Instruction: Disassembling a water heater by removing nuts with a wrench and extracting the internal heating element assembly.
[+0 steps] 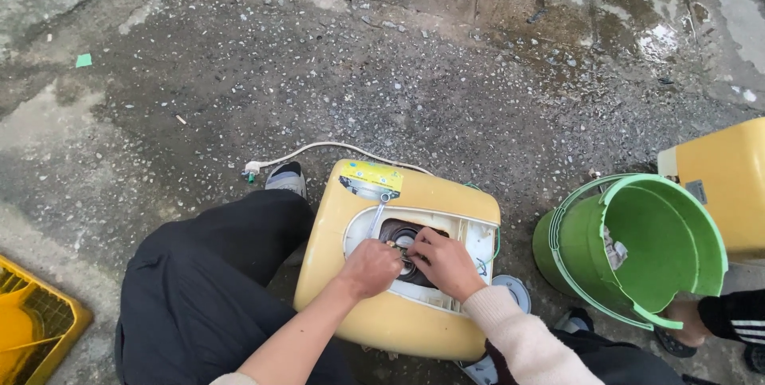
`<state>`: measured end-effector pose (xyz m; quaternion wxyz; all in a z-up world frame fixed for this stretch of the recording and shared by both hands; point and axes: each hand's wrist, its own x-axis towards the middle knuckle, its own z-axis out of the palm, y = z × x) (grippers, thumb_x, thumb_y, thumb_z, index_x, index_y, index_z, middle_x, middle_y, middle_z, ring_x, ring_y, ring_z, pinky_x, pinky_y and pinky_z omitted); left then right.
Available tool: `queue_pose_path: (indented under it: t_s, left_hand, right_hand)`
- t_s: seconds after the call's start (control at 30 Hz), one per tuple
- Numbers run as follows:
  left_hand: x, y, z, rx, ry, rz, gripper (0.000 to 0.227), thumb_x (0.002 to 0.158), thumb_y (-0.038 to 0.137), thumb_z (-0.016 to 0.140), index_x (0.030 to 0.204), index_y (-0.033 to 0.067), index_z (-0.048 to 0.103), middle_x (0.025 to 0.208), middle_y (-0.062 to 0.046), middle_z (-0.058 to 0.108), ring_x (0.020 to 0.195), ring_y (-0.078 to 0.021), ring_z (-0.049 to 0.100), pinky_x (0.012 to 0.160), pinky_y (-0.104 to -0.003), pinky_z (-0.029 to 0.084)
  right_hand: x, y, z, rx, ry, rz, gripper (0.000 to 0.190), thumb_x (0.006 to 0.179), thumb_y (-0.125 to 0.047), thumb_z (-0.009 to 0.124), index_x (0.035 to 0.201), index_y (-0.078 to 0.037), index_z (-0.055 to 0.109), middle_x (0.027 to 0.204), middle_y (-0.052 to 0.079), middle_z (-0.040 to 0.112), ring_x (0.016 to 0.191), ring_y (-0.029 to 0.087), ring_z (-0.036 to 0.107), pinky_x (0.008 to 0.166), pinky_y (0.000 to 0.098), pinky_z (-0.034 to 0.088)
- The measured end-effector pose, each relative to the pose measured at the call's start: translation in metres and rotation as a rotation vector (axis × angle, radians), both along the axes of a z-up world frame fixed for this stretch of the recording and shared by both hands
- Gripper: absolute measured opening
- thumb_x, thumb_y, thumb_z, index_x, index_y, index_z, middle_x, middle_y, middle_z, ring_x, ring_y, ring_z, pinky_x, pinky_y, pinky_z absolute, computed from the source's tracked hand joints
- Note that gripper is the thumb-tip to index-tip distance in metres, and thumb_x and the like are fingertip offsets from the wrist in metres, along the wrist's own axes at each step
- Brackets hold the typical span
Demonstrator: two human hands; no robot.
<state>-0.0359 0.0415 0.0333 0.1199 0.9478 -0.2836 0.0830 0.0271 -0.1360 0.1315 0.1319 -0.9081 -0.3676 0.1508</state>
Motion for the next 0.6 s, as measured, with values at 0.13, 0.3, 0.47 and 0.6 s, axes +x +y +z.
queue_pose_path:
  t_s: [0.13,0.3,0.47,0.6]
  left_hand:
    - [0.000,0.001,0.004,0.014,-0.009,-0.004,0.025,0.091,0.006,0.064,0.069,0.0158,0.070,0.063,0.001,0.068,0.063,-0.0172,0.068,0.059,-0.033,0.053]
    - [0.000,0.001,0.008,0.018,0.005,0.006,0.025,0.092,0.006,0.064,0.070,0.0155,0.070,0.063,0.001,0.068,0.062,-0.0167,0.067,0.057,-0.033,0.052]
    - [0.000,0.001,0.008,-0.025,-0.017,0.008,0.026,0.091,0.006,0.065,0.067,0.0147,0.070,0.062,0.000,0.068,0.062,-0.0172,0.067,0.057,-0.032,0.052]
    - [-0.001,0.002,0.010,-0.025,-0.021,0.007,0.024,0.090,0.007,0.066,0.067,0.0144,0.069,0.062,0.000,0.068,0.063,-0.0172,0.067,0.058,-0.032,0.052]
  right_hand:
    - [-0.002,0.002,0.012,0.019,0.039,-0.005,0.004,0.092,-0.012,0.071,0.092,-0.013,0.074,0.099,0.001,0.067,0.087,0.026,0.074,0.075,0.0364,0.061]
    - [-0.002,0.002,0.016,0.024,0.087,-0.027,0.006,0.092,-0.013,0.070,0.093,-0.013,0.076,0.100,0.002,0.069,0.087,0.028,0.075,0.076,0.0373,0.062]
    - [-0.007,0.008,0.025,0.029,0.082,-0.040,0.013,0.093,-0.009,0.067,0.101,-0.012,0.077,0.102,0.004,0.069,0.086,0.028,0.075,0.077,0.0372,0.063]
    - [-0.008,0.007,0.018,0.024,0.053,-0.036,0.013,0.094,-0.010,0.066,0.102,-0.013,0.077,0.101,0.003,0.068,0.086,0.026,0.075,0.076,0.0359,0.062]
